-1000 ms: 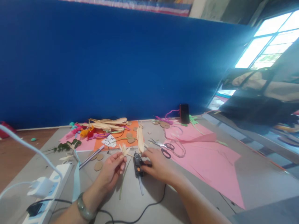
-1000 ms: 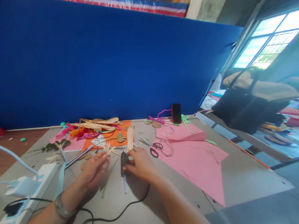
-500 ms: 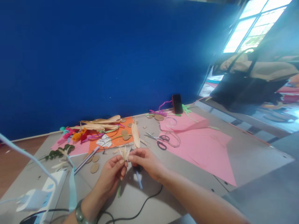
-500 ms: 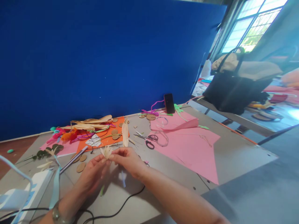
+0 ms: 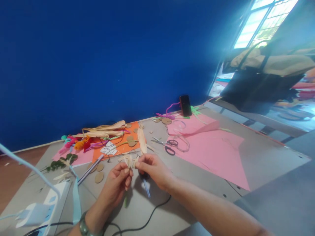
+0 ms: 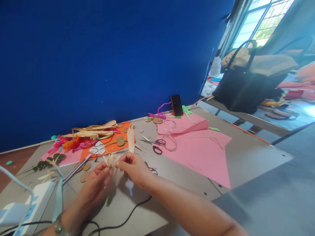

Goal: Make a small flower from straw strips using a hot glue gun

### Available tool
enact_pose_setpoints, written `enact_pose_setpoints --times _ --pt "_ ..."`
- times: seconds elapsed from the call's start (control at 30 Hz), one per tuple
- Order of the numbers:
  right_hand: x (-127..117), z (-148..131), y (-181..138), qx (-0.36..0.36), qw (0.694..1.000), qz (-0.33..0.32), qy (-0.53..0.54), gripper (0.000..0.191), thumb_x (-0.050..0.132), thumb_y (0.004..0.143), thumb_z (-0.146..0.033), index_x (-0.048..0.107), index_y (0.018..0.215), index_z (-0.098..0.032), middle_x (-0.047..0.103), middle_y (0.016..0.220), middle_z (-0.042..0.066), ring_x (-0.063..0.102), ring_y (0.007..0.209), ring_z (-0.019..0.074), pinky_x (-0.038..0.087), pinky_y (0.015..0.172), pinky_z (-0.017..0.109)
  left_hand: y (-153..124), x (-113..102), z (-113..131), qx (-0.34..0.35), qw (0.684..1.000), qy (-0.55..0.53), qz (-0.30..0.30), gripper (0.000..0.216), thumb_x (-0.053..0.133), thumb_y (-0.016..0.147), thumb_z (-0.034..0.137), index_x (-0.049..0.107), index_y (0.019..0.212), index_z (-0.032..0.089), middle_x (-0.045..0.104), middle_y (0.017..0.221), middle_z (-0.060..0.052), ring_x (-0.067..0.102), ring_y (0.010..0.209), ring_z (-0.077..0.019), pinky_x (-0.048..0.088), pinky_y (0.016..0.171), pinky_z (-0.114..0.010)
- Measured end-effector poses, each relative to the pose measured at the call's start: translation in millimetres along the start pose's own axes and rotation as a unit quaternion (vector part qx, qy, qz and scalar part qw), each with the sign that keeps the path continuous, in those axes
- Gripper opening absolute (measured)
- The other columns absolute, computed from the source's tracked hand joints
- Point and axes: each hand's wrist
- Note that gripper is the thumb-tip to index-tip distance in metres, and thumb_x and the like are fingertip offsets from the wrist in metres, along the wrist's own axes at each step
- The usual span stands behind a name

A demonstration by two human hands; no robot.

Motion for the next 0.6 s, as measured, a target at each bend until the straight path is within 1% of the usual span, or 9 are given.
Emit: enact_pose_setpoints --times 0.2,0.37,0.6 --pt "1.2 2.8 -0.1 0.012 0.999 0.011 0.032 0.020 0.070 0.068 -0.029 0.057 0.060 -0.016 0.053 0.053 -0.005 0.041 0.049 0.0070 0.028 0.050 0.022 0.1 -2.3 -0.9 0.004 1.000 0.008 -0.020 0.024 0.076 0.074 0.029 0.056 0.082 0.017 0.061 0.063 0.004 0.045 0.041 -0.0031 0.033 0.040 -0.014" --pt "1.0 8.1 2.3 0.025 0.998 0.002 0.063 0.018 0.070 0.068 -0.026 0.060 0.059 -0.014 0.056 0.054 -0.003 0.044 0.051 0.0070 0.030 0.053 0.022 0.9 -1.3 -0.6 0.010 0.999 0.023 -0.026 0.025 0.077 0.074 0.030 0.057 0.082 0.017 0.061 0.063 0.004 0.044 0.042 -0.0033 0.034 0.041 -0.015" --pt "-0.6 14.3 4.5 0.050 0.994 -0.004 0.094 0.020 0.074 0.066 -0.030 0.064 0.061 -0.013 0.061 0.057 -0.001 0.045 0.050 0.0065 0.030 0.052 0.021 2.6 -1.6 -3.1 0.018 0.998 0.046 -0.027 0.023 0.075 0.076 0.030 0.058 0.082 0.016 0.063 0.064 0.002 0.047 0.044 -0.0043 0.035 0.041 -0.015"
Point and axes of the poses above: each hand's wrist, its own y-axis towards the middle knuckle, its own x-axis out of the palm, z = x × y
